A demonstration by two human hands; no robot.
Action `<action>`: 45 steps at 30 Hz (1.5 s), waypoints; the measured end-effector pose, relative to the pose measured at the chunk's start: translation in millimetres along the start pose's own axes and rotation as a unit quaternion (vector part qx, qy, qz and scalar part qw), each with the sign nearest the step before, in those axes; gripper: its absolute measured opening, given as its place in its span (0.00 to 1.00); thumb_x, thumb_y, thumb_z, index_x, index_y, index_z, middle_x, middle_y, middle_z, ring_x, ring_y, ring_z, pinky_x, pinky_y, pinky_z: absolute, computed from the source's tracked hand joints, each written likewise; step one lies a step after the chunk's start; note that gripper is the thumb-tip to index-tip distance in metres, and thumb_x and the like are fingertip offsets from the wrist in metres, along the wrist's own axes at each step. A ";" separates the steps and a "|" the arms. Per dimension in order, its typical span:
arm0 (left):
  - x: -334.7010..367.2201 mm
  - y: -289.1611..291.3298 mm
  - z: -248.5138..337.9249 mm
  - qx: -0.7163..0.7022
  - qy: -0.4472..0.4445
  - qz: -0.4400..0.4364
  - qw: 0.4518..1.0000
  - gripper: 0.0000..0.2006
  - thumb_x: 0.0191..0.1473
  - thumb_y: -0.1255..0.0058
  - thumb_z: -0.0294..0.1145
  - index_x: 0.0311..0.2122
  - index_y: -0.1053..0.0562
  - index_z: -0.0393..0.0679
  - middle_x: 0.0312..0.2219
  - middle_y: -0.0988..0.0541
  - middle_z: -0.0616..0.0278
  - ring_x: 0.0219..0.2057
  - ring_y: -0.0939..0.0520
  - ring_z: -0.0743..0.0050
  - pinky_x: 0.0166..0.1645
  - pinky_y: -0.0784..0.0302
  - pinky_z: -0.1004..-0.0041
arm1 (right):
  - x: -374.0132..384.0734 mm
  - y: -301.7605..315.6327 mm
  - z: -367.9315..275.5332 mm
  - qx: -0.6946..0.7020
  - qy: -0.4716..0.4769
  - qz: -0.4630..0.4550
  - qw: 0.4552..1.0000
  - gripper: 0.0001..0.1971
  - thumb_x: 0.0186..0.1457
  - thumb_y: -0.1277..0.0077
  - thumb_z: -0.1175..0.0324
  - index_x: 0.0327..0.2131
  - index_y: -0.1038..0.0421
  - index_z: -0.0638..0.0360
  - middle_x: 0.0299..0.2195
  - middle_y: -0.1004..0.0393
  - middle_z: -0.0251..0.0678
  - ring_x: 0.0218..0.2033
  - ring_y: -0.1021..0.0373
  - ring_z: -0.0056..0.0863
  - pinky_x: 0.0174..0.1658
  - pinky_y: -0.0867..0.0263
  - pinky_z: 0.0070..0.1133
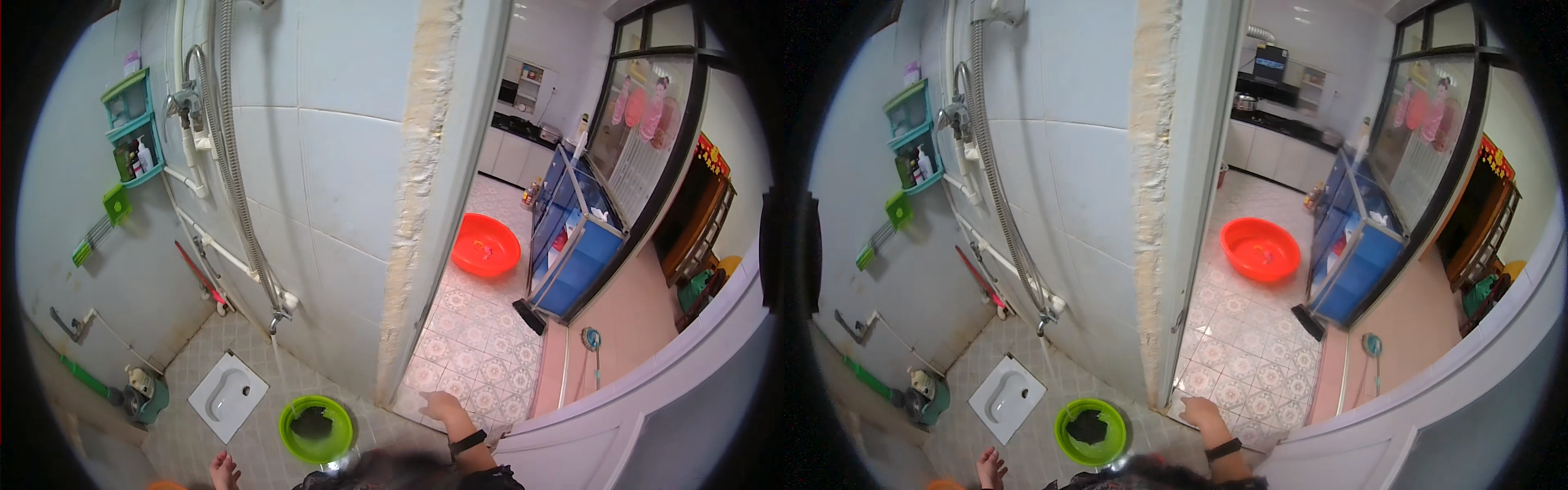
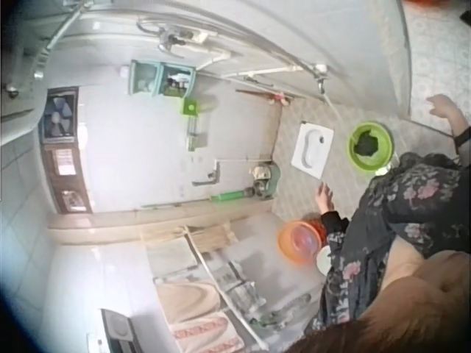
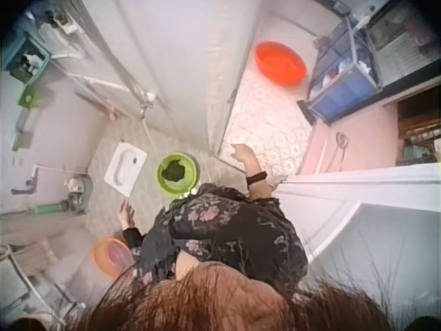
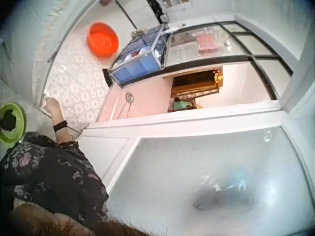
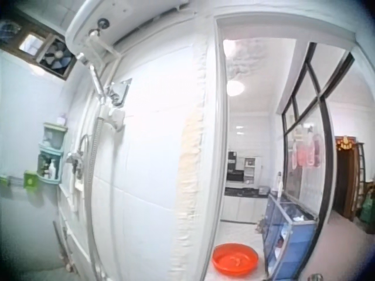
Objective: Hand-washing a piece of striped clothing in a basin of soapy water.
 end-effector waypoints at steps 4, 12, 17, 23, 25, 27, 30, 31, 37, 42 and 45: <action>-8.4 -0.5 2.1 0.000 0.008 0.013 1.000 0.20 0.49 0.55 0.30 0.49 0.37 0.40 0.41 0.31 0.55 0.44 0.31 0.59 0.44 0.33 0.63 | -9.1 -0.3 1.2 -0.002 -0.002 -0.002 1.000 0.27 0.43 0.52 0.53 0.49 0.40 0.51 0.41 0.33 0.43 0.43 0.36 0.39 0.45 0.39 0.29; -15.4 -1.7 9.3 0.012 -0.012 0.004 1.000 0.20 0.48 0.53 0.32 0.48 0.37 0.39 0.39 0.30 0.55 0.41 0.29 0.60 0.42 0.31 0.64 | -23.7 -7.8 16.2 0.007 -0.026 0.000 1.000 0.27 0.43 0.53 0.52 0.48 0.39 0.50 0.43 0.34 0.42 0.45 0.37 0.38 0.46 0.40 0.28; -16.8 -3.8 7.7 0.012 -0.014 0.004 1.000 0.20 0.48 0.53 0.31 0.47 0.36 0.38 0.38 0.29 0.55 0.40 0.29 0.61 0.41 0.31 0.64 | -32.7 -7.3 14.2 0.009 -0.019 0.015 1.000 0.26 0.42 0.52 0.55 0.48 0.38 0.50 0.43 0.33 0.41 0.44 0.36 0.36 0.45 0.39 0.28; -14.9 -5.0 2.8 0.010 -0.022 -0.010 1.000 0.20 0.48 0.54 0.31 0.48 0.36 0.40 0.39 0.29 0.55 0.41 0.29 0.60 0.42 0.31 0.64 | -36.9 -9.7 22.4 0.005 -0.031 0.020 0.999 0.26 0.41 0.51 0.57 0.47 0.37 0.50 0.41 0.32 0.40 0.42 0.35 0.36 0.44 0.38 0.28; -15.5 -4.5 1.8 0.008 -0.025 -0.010 1.000 0.19 0.49 0.54 0.31 0.48 0.36 0.40 0.39 0.30 0.55 0.41 0.29 0.60 0.42 0.31 0.65 | -36.2 -12.6 24.5 0.001 -0.033 0.020 0.999 0.26 0.41 0.51 0.57 0.47 0.37 0.50 0.41 0.32 0.40 0.42 0.35 0.36 0.44 0.38 0.28; -16.8 -4.0 2.4 0.006 -0.027 -0.009 1.000 0.19 0.49 0.54 0.31 0.48 0.35 0.41 0.40 0.30 0.55 0.41 0.29 0.59 0.42 0.31 0.65 | -35.7 -12.9 22.9 -0.001 -0.022 0.026 0.999 0.26 0.41 0.51 0.56 0.47 0.38 0.50 0.42 0.32 0.39 0.42 0.35 0.36 0.44 0.38 0.28; -18.6 -4.8 2.8 0.004 -0.024 -0.010 1.000 0.19 0.49 0.54 0.31 0.48 0.35 0.41 0.40 0.30 0.54 0.42 0.29 0.58 0.42 0.31 0.64 | -36.2 -13.8 22.8 -0.002 -0.023 0.021 1.000 0.26 0.42 0.51 0.56 0.47 0.37 0.50 0.42 0.32 0.39 0.43 0.35 0.35 0.44 0.39 0.28; -18.6 -5.9 2.4 0.002 -0.026 -0.013 1.000 0.19 0.49 0.54 0.32 0.48 0.35 0.42 0.41 0.30 0.55 0.42 0.29 0.58 0.42 0.31 0.64 | -36.4 -13.0 22.4 -0.004 -0.021 0.021 1.000 0.26 0.42 0.51 0.56 0.47 0.37 0.50 0.42 0.32 0.39 0.43 0.35 0.35 0.44 0.39 0.28; -21.3 -8.1 3.4 0.003 -0.026 -0.017 1.000 0.19 0.49 0.54 0.32 0.48 0.35 0.42 0.41 0.30 0.56 0.42 0.30 0.59 0.43 0.32 0.64 | -41.2 -6.5 19.7 0.004 -0.036 0.005 0.999 0.26 0.43 0.52 0.55 0.47 0.38 0.49 0.43 0.33 0.39 0.44 0.36 0.35 0.45 0.39 0.28; 10.3 5.4 -22.4 -0.021 -0.024 -0.026 0.999 0.14 0.47 0.52 0.34 0.41 0.34 0.46 0.32 0.31 0.67 0.32 0.30 0.69 0.36 0.34 0.64 | -33.2 -11.0 19.4 0.013 -0.017 0.026 0.999 0.27 0.41 0.51 0.53 0.48 0.38 0.49 0.42 0.32 0.43 0.44 0.36 0.39 0.46 0.40 0.28; 2.4 5.1 -17.6 -0.021 -0.032 0.001 0.999 0.13 0.46 0.52 0.32 0.39 0.33 0.47 0.29 0.31 0.68 0.29 0.30 0.72 0.34 0.33 0.66 | -32.2 -11.4 15.2 -0.001 -0.015 0.014 1.000 0.28 0.41 0.50 0.52 0.48 0.38 0.49 0.42 0.33 0.43 0.44 0.36 0.39 0.46 0.40 0.28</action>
Point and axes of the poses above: each hand's wrist, its own x-axis towards the middle knuckle, its own y-axis out of the back of the hand, z = x × y, the point moved 9 cm from there along x, towards the middle knuckle
